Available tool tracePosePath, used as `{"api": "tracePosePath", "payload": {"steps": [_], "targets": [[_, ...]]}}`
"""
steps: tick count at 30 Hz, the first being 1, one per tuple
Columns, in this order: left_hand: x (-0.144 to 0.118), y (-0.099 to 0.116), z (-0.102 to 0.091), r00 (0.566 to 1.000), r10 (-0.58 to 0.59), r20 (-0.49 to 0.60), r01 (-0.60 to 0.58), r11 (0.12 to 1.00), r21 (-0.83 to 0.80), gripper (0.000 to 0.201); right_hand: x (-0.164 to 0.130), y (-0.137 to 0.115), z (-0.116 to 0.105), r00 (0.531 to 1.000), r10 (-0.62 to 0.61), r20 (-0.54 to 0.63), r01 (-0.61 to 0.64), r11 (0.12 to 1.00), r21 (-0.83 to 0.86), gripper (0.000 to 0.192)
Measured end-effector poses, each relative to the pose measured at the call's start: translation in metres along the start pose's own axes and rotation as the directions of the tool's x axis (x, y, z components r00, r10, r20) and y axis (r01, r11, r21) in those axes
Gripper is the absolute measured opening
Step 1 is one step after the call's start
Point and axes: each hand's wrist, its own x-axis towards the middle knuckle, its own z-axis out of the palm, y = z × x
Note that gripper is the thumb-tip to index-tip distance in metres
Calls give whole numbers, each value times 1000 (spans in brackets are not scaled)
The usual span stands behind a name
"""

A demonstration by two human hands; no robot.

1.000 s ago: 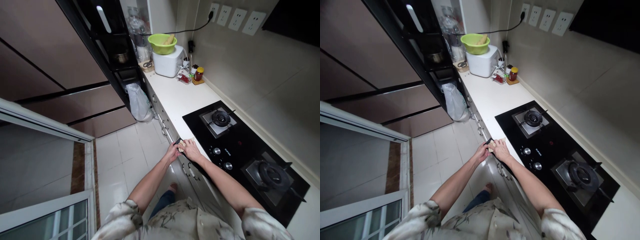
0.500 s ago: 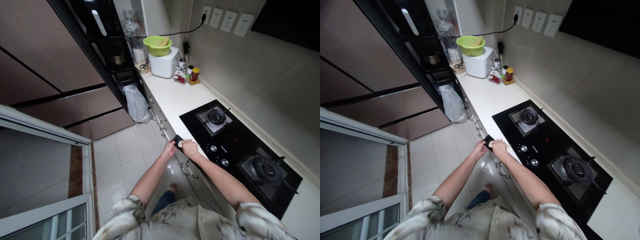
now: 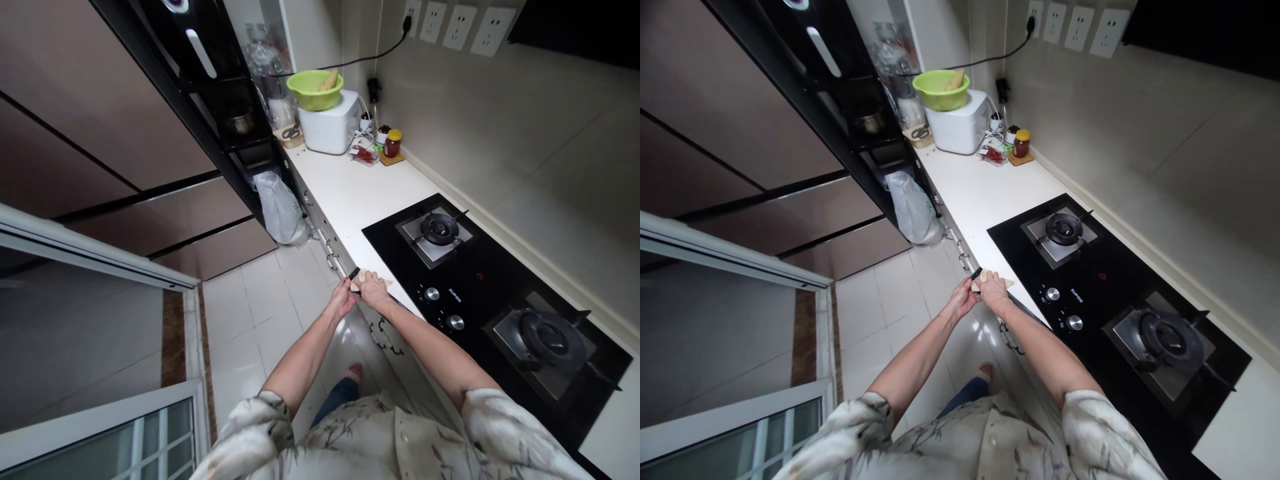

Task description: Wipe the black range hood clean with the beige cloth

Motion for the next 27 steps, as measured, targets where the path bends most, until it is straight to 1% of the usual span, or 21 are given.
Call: {"api": "tracePosePath", "payload": {"steps": [1, 3, 5, 7, 9, 10, 11, 13, 15, 16, 18, 21, 24, 27], "targets": [[1, 0, 1, 1000, 1, -9, -1, 1000, -17, 3, 0, 2, -1, 1000, -21, 13, 21, 1000, 3, 53], [4, -2, 4, 999, -6, -36, 4, 999, -47, 13, -2, 10, -5, 997, -65, 45, 65, 998, 8, 54], [8, -3, 7, 997, -22, -71, 17, 997, -71, 17, -4, 23, -8, 988, -128, 86, 127, 992, 16, 52], [12, -4, 9, 994, -36, -100, 27, 995, -91, 18, -5, 39, -8, 970, -210, 123, 208, 978, 32, 47], [14, -4, 9, 992, -43, -117, 30, 994, -106, 17, -6, 51, -4, 956, -268, 121, 263, 963, 56, 41], [15, -5, 9, 992, -43, -120, 29, 993, -112, 17, -7, 55, 0, 959, -270, 90, 264, 962, 74, 38], [15, -6, 9, 992, -41, -122, 27, 993, -117, 18, -7, 57, 3, 969, -245, 37, 241, 966, 99, 37], [15, -7, 10, 992, -35, -122, 20, 992, -126, 20, -5, 54, 10, 985, -127, -117, 146, 974, 174, 40], [15, -7, 12, 992, -28, -125, 11, 991, -131, 20, -1, 41, 13, 971, -3, -238, 63, 967, 246, 45], [15, -7, 13, 991, -23, -128, 6, 991, -132, 20, 3, 34, 14, 964, 30, -265, 42, 963, 264, 46], [16, -5, 16, 991, -8, -136, -10, 991, -133, 19, 11, 18, 12, 964, 31, -263, 42, 963, 268, 47], [17, -2, 22, 988, 22, -155, -42, 991, -128, 20, 19, 6, 8, 974, -32, -224, 91, 962, 259, 44], [16, 1, 26, 983, 28, -179, -47, 994, -99, 25, 14, 10, 7, 979, -72, -193, 120, 961, 249, 43], [13, 2, 28, 979, 35, -201, -45, 998, -49, 22, -6, 18, 13, 986, -31, -165, 69, 970, 233, 45]]}}
